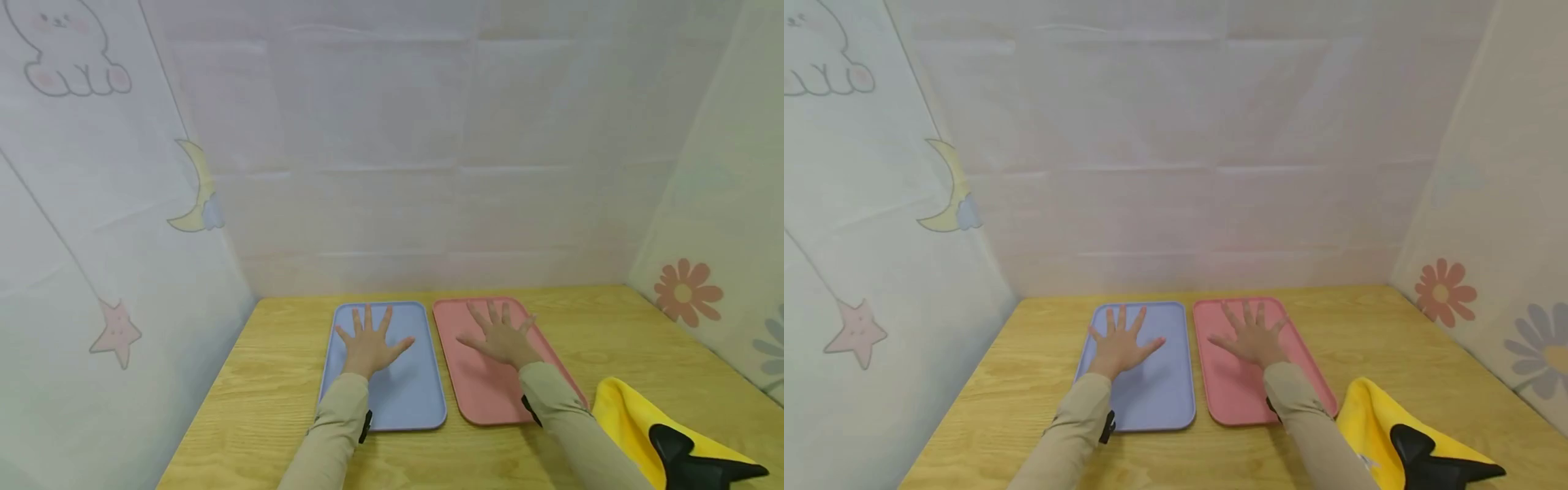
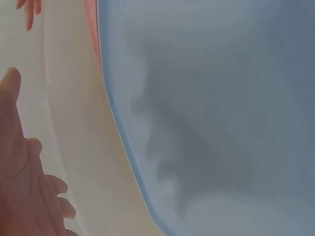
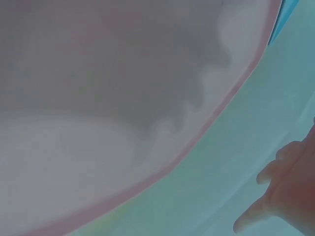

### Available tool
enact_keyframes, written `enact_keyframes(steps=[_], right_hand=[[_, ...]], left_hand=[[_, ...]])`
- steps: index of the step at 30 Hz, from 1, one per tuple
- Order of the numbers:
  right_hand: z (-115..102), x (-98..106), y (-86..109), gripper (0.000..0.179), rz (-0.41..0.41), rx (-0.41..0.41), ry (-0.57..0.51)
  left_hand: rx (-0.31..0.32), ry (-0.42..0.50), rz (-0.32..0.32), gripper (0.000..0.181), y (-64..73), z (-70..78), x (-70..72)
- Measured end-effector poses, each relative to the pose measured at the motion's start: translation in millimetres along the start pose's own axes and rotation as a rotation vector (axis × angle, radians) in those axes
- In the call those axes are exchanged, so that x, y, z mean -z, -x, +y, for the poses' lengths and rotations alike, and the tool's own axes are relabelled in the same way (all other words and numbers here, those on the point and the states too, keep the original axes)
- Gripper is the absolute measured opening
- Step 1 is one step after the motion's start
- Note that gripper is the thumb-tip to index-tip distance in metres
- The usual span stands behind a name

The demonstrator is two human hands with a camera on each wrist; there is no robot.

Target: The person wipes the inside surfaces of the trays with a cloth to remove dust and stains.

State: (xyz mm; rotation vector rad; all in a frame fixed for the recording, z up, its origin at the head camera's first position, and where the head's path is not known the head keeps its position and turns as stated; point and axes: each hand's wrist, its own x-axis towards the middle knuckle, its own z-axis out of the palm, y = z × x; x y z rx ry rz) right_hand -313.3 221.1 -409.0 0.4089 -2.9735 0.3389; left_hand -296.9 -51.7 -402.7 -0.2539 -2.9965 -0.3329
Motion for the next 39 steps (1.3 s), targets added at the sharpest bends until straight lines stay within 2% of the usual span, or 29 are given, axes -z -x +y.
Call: enact_keyframes(steps=[7, 11, 16, 19, 20, 21, 24, 26, 27, 30, 33, 39], right_hand=[[0.6, 1.9, 3.3, 0.075, -0.035, -0.027, -0.024], [1.1, 1.9, 7.0, 0.067, -0.036, -0.008, -0.049], [0.3, 1.4, 8.8, 0.043, -0.065, -0.021, -0.07], [1.0, 1.2, 9.9, 0.036, -0.079, -0.023, -0.096], [1.7, 0.5, 10.0, 0.035, -0.079, -0.018, -0.095], [2.1, 0.2, 10.4, 0.034, -0.081, -0.016, -0.099], [2.6, -0.3, 11.5, 0.033, -0.088, -0.015, -0.106], [2.9, -0.8, 11.6, 0.031, -0.089, -0.009, -0.102], [2.6, -0.5, 11.8, 0.031, -0.093, -0.006, -0.102], [2.7, -1.0, 11.3, 0.03, -0.107, -0.001, -0.089], [3.1, -2.8, 10.7, 0.031, -0.136, -0.014, -0.085], [4.3, -7.7, 11.1, 0.03, -0.181, -0.038, -0.082]], left_hand=[[0.033, 0.065, 0.039, 0.063, -0.3, -2.9, 0.7], [0.039, 0.079, 0.078, 0.048, 0.7, -6.5, 2.4], [0.033, 0.157, 0.23, 0.011, 4.2, -15.3, 5.7], [0.027, 0.236, 0.313, 0.016, 0.6, -28.0, 1.3], [0.006, 0.246, 0.365, 0.019, -7.3, -38.7, -11.4], [0.019, 0.27, 0.371, 0.019, -10.4, -44.1, -14.9], [0.114, 0.294, 0.328, 0.017, -19.6, -57.6, -23.4], [0.17, 0.29, 0.296, 0.016, -18.0, -61.5, -20.2], [0.215, 0.284, 0.239, 0.014, -9.9, -56.5, -7.0], [0.222, 0.238, 0.221, 0.012, 0.4, -57.6, 4.3], [0.229, 0.202, 0.177, 0.012, 6.5, -60.7, 9.8], [0.257, 0.156, 0.108, 0.013, 8.4, -68.5, 7.9]])
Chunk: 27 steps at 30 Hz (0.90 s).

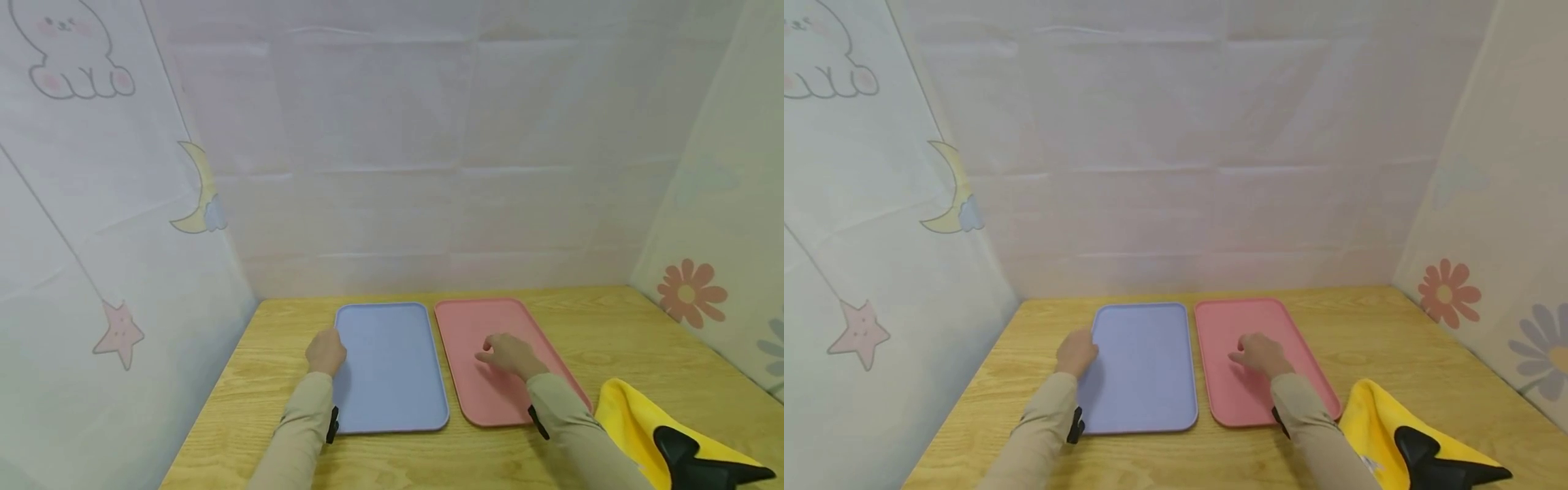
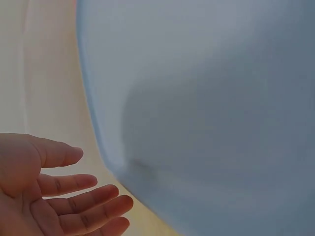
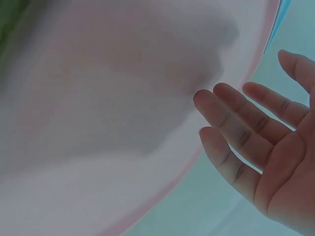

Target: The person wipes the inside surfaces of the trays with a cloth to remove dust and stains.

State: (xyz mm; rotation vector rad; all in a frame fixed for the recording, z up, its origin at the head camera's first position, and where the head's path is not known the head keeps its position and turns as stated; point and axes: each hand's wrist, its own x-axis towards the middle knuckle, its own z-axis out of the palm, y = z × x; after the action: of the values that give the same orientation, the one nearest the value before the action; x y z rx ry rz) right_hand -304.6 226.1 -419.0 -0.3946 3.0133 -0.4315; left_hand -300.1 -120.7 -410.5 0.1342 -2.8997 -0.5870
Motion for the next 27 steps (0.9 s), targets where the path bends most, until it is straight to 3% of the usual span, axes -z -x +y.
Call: enact_keyframes(steps=[8, 22, 24, 26, 27], right_hand=[[-1.1, -0.3, 0.4, 0.035, -0.008, -0.008, 0.002], [-3.1, 1.0, 1.2, 0.032, -0.001, 0.004, 0.003], [-3.7, 1.5, 1.8, 0.032, -0.005, 0.001, 0.005], [-3.9, 1.7, 2.2, 0.032, -0.01, -0.003, 0.002], [-3.9, 1.8, 2.4, 0.032, -0.012, -0.004, 0.002]], left_hand=[[0.007, -0.103, -0.076, 0.014, -4.5, -5.9, -10.3], [-0.018, -0.094, -0.034, 0.012, 0.5, -19.5, -22.5], [-0.011, -0.064, -0.056, 0.012, -6.4, -26.0, -29.6], [-0.044, -0.046, -0.074, 0.014, -17.9, -38.9, -42.2], [-0.082, -0.042, -0.074, 0.015, -32.1, -53.6, -61.7]])
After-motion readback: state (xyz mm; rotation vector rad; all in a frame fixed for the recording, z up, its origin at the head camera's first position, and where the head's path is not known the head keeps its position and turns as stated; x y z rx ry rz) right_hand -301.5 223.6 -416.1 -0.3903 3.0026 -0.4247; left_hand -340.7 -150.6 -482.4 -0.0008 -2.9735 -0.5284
